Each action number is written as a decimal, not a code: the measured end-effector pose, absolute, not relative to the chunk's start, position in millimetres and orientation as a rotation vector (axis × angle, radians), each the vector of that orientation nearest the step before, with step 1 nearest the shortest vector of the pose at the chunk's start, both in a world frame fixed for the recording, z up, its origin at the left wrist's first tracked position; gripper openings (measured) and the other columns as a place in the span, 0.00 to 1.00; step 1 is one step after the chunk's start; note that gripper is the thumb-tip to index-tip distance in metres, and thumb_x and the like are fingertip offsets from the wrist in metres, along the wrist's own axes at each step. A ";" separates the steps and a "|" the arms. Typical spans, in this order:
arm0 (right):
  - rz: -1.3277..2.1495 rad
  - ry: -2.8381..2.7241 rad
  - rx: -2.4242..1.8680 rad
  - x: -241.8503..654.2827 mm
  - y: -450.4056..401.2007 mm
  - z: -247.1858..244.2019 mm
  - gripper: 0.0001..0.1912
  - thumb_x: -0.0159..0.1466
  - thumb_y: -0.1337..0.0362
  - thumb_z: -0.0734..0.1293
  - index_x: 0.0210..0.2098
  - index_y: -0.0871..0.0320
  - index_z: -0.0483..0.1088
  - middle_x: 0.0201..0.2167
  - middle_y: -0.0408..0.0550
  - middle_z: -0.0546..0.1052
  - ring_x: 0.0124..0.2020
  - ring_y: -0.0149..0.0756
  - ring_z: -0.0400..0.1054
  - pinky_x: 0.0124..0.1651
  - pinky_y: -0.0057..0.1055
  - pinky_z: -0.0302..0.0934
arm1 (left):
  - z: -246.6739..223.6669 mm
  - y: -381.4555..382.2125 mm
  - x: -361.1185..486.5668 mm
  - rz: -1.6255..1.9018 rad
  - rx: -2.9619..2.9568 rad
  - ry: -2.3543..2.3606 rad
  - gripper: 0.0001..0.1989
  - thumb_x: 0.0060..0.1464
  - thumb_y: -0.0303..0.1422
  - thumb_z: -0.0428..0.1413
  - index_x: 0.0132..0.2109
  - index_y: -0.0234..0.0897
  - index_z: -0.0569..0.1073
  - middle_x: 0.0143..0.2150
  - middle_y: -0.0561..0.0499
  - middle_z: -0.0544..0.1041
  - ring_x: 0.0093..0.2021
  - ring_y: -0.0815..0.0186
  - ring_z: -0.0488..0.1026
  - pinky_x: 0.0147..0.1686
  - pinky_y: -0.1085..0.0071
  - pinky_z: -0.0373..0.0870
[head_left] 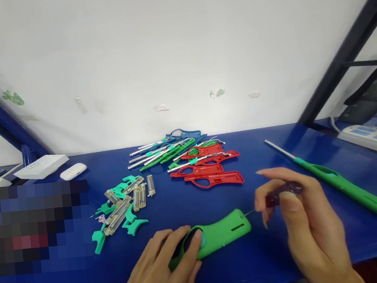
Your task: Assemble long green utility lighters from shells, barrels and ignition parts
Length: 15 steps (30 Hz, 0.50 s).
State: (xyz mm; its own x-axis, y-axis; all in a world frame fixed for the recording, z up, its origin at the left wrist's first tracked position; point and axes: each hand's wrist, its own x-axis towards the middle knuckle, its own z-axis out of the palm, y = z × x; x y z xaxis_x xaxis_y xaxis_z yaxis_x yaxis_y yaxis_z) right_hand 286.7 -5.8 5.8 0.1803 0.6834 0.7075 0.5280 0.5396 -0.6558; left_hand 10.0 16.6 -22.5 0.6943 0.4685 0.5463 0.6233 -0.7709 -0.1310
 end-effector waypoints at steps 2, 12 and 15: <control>0.105 -1.561 -1.129 286.5 -3.4 9.2 0.19 0.82 0.61 0.59 0.69 0.46 0.68 0.33 0.40 0.77 0.31 0.31 0.74 0.34 0.28 0.70 | -24.6 16.5 8.0 -0.670 -2.621 -0.862 0.21 0.80 0.32 0.44 0.67 0.44 0.77 0.57 0.49 0.86 0.49 0.58 0.86 0.48 0.63 0.87; 0.102 -1.610 -1.093 291.7 3.6 21.6 0.11 0.78 0.65 0.67 0.57 0.46 0.75 0.46 0.43 0.79 0.43 0.34 0.75 0.47 0.32 0.70 | -20.6 18.3 9.6 -0.692 -2.585 -0.859 0.21 0.81 0.32 0.43 0.64 0.46 0.79 0.55 0.52 0.87 0.48 0.60 0.86 0.45 0.65 0.87; 0.030 -1.512 -1.050 288.2 2.1 27.7 0.09 0.71 0.66 0.76 0.49 0.46 0.80 0.41 0.42 0.77 0.41 0.35 0.72 0.45 0.31 0.68 | -17.0 18.2 11.3 -0.722 -2.558 -0.850 0.22 0.81 0.32 0.41 0.62 0.45 0.80 0.54 0.52 0.87 0.46 0.61 0.86 0.44 0.68 0.86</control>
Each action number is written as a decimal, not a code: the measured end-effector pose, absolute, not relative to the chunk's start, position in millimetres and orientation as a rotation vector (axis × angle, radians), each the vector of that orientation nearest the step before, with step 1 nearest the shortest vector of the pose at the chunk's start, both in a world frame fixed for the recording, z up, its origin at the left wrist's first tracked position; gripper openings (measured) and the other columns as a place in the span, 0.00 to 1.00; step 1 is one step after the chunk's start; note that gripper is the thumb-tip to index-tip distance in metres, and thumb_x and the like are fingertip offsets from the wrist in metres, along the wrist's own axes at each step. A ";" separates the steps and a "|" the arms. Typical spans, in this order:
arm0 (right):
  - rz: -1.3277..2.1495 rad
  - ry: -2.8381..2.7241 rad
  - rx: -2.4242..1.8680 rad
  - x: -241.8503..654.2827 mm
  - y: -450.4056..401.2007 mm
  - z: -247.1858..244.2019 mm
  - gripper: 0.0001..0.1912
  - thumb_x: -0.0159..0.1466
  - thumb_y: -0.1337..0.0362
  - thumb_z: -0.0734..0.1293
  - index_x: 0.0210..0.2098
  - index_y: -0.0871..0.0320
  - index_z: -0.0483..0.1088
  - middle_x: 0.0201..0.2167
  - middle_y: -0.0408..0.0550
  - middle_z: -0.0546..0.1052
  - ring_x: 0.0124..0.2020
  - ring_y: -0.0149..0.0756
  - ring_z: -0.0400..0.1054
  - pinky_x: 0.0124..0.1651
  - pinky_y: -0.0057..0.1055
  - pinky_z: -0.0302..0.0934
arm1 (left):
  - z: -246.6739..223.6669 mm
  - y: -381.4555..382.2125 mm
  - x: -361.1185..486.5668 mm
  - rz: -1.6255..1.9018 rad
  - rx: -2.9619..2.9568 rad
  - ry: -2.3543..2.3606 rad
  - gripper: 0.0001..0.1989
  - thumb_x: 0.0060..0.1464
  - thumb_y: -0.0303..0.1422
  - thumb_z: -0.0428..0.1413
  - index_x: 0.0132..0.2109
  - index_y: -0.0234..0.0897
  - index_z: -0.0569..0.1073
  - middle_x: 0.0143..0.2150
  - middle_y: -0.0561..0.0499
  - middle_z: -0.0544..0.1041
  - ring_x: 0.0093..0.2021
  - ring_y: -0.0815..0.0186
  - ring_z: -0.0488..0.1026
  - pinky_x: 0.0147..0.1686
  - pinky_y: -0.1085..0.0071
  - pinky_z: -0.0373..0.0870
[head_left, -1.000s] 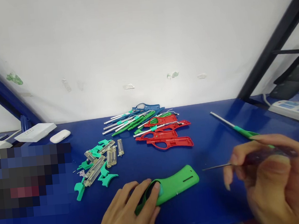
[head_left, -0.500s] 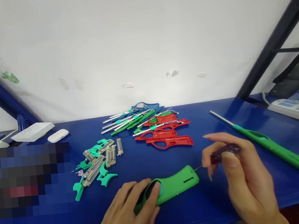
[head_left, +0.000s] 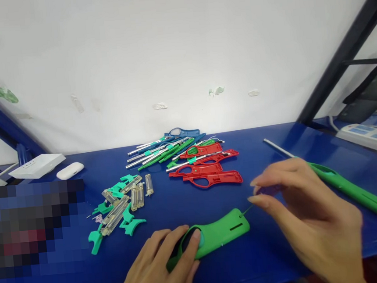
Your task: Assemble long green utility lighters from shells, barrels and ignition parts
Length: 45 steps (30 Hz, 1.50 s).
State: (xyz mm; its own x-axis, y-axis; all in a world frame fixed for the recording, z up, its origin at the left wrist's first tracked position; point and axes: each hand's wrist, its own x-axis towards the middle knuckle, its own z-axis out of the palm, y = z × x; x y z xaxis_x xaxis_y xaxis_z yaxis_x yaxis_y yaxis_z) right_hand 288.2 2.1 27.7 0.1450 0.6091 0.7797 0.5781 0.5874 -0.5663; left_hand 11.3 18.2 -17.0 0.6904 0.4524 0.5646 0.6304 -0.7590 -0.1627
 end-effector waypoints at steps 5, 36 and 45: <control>0.191 -1.605 -1.063 282.4 -2.4 27.0 0.17 0.77 0.67 0.67 0.60 0.40 0.79 0.39 0.39 0.83 0.38 0.33 0.76 0.42 0.29 0.71 | -14.0 17.9 14.3 -0.732 -2.549 -0.819 0.21 0.80 0.31 0.43 0.61 0.43 0.80 0.53 0.51 0.88 0.46 0.61 0.87 0.43 0.69 0.86; -0.014 -1.414 -0.983 287.9 -2.3 26.4 0.11 0.66 0.69 0.79 0.42 0.45 0.82 0.37 0.42 0.79 0.42 0.40 0.74 0.41 0.36 0.73 | -17.0 15.3 12.4 -0.763 -2.578 -0.854 0.20 0.81 0.33 0.45 0.63 0.46 0.81 0.54 0.50 0.87 0.49 0.63 0.83 0.49 0.72 0.82; 0.058 -1.409 -0.994 287.5 1.9 22.9 0.12 0.70 0.67 0.76 0.50 0.45 0.81 0.44 0.43 0.81 0.45 0.39 0.73 0.47 0.38 0.70 | -14.9 16.6 13.1 -0.748 -2.555 -0.818 0.22 0.82 0.32 0.42 0.61 0.43 0.81 0.53 0.52 0.87 0.48 0.64 0.85 0.46 0.72 0.82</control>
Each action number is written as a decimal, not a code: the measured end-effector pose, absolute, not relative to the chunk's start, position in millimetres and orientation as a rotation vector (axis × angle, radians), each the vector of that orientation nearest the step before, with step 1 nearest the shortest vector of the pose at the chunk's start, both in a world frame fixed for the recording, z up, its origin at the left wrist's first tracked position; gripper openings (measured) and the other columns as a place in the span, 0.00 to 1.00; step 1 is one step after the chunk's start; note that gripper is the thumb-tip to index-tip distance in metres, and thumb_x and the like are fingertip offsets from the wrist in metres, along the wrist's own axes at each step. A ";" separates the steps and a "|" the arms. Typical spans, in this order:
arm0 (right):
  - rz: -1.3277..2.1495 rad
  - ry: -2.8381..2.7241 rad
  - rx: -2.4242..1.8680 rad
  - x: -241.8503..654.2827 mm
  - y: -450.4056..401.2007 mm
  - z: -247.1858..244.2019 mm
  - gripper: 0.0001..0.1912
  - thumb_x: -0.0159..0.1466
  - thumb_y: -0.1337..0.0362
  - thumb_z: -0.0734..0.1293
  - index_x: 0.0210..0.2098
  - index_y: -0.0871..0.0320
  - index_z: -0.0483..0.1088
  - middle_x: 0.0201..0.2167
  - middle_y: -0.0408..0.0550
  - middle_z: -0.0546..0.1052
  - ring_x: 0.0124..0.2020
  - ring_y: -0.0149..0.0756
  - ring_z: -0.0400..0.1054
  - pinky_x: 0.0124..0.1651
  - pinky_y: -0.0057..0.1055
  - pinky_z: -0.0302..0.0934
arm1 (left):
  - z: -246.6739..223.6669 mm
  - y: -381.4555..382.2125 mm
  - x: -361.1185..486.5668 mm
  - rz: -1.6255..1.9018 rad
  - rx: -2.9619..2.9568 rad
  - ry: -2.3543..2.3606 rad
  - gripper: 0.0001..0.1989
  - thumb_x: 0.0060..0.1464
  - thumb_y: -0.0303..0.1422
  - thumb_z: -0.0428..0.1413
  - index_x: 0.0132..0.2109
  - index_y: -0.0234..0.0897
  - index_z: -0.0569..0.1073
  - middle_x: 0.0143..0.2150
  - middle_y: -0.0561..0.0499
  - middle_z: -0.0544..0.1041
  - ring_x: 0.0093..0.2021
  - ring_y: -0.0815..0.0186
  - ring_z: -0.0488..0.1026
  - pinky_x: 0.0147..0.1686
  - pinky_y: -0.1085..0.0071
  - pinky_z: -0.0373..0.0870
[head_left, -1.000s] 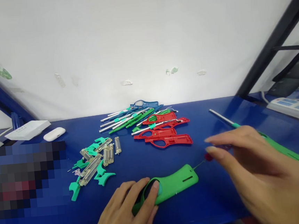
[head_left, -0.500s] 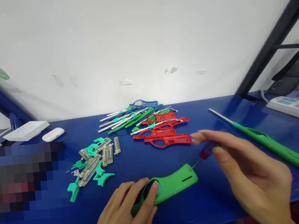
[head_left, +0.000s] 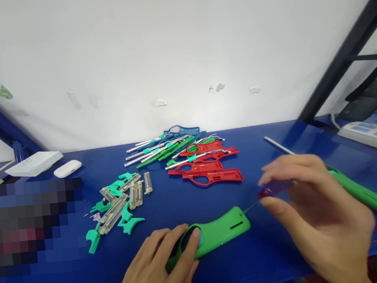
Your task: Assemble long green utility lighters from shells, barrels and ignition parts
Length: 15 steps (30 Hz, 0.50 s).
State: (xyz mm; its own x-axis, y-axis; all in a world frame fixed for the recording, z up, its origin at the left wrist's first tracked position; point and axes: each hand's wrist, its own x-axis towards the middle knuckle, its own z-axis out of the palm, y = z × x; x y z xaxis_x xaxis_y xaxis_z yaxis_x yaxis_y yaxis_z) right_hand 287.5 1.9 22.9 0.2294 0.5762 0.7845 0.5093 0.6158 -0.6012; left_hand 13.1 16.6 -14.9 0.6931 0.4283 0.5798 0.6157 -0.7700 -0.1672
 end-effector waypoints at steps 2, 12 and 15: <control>0.023 -1.376 -0.998 287.1 1.8 22.8 0.11 0.68 0.70 0.77 0.46 0.46 0.81 0.39 0.42 0.78 0.41 0.39 0.72 0.43 0.37 0.69 | -15.6 16.6 12.5 -0.759 -2.563 -0.820 0.22 0.82 0.32 0.41 0.61 0.43 0.81 0.53 0.52 0.87 0.48 0.64 0.84 0.46 0.73 0.81; 0.029 -1.458 -0.970 290.3 0.3 21.7 0.11 0.69 0.69 0.77 0.46 0.46 0.79 0.41 0.42 0.79 0.47 0.41 0.72 0.49 0.37 0.72 | -14.2 18.4 15.2 -0.774 -2.532 -0.819 0.23 0.82 0.32 0.40 0.59 0.44 0.81 0.52 0.54 0.88 0.46 0.64 0.86 0.46 0.70 0.82; 0.039 -1.471 -1.026 291.1 -0.4 18.6 0.20 0.73 0.71 0.72 0.59 0.44 0.77 0.47 0.41 0.83 0.46 0.38 0.76 0.49 0.36 0.72 | -13.1 18.0 14.2 -0.761 -2.538 -0.826 0.22 0.82 0.32 0.41 0.60 0.45 0.81 0.52 0.54 0.88 0.45 0.63 0.86 0.45 0.70 0.83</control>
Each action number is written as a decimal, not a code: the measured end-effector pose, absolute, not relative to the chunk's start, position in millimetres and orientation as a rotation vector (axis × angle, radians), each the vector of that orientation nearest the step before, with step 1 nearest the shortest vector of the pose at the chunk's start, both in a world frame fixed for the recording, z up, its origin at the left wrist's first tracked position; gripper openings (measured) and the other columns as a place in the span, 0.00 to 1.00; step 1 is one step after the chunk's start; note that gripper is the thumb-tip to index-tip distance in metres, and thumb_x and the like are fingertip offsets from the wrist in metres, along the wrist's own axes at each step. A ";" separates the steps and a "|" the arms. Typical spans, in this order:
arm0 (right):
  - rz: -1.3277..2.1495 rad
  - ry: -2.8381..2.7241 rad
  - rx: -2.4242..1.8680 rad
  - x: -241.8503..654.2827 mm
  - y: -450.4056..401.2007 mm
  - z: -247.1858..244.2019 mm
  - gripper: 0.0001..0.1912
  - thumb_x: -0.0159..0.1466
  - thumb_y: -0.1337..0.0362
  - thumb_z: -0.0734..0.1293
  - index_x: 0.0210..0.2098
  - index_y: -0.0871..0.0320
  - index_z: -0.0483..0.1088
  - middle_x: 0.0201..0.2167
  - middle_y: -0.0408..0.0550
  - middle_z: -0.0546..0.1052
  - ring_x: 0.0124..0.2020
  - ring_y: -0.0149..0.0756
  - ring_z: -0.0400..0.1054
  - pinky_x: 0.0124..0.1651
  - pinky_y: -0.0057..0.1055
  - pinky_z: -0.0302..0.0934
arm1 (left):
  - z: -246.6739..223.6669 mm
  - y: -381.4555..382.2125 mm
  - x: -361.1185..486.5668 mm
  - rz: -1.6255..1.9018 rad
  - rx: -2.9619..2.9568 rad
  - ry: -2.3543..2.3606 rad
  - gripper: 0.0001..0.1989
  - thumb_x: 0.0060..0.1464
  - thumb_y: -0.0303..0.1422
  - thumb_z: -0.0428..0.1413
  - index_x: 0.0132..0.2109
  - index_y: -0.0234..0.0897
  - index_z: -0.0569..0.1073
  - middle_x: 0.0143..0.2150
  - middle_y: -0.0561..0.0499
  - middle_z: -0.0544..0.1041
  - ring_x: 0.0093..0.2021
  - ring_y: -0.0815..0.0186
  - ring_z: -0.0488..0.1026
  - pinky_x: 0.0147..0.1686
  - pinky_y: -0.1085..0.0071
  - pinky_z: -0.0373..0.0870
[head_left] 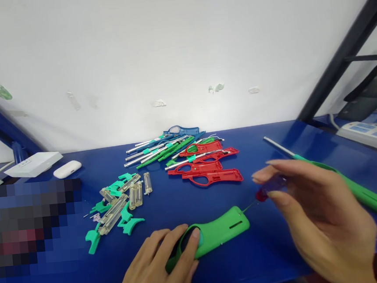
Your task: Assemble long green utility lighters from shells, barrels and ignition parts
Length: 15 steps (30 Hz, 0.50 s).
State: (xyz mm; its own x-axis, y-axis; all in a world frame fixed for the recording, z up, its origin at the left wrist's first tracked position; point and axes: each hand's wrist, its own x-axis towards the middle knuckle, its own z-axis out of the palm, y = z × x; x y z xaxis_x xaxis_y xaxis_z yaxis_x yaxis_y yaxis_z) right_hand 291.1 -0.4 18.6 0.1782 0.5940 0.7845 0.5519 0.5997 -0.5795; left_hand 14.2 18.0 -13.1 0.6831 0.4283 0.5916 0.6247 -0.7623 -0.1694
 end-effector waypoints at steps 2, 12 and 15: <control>0.127 -1.517 -1.028 292.4 -1.1 16.7 0.22 0.76 0.71 0.67 0.65 0.44 0.73 0.55 0.43 0.83 0.50 0.37 0.77 0.50 0.35 0.73 | -13.3 17.5 13.0 -0.746 -2.541 -0.828 0.22 0.82 0.33 0.41 0.61 0.45 0.80 0.52 0.55 0.88 0.45 0.63 0.86 0.44 0.70 0.83; 0.121 -1.569 -0.961 290.1 -2.6 14.9 0.21 0.75 0.76 0.65 0.60 0.47 0.75 0.51 0.42 0.83 0.45 0.34 0.76 0.45 0.31 0.72 | -18.0 18.7 14.8 -0.758 -2.548 -0.848 0.22 0.82 0.33 0.41 0.62 0.46 0.80 0.53 0.53 0.87 0.45 0.62 0.85 0.43 0.68 0.84; 0.149 -1.576 -0.954 287.5 -3.0 16.5 0.16 0.73 0.74 0.69 0.55 0.49 0.75 0.53 0.44 0.80 0.52 0.35 0.74 0.53 0.31 0.71 | -18.9 17.7 15.1 -0.769 -2.535 -0.851 0.22 0.82 0.33 0.40 0.62 0.46 0.80 0.52 0.53 0.87 0.45 0.62 0.85 0.43 0.69 0.84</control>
State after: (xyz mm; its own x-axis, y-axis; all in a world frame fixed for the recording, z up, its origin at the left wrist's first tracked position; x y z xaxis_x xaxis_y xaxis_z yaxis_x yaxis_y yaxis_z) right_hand 287.5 -3.0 16.5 0.0654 0.6380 0.7673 0.4834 0.6524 -0.5837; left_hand 15.1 17.7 -18.9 0.6713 0.4423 0.5948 0.6365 -0.7551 -0.1569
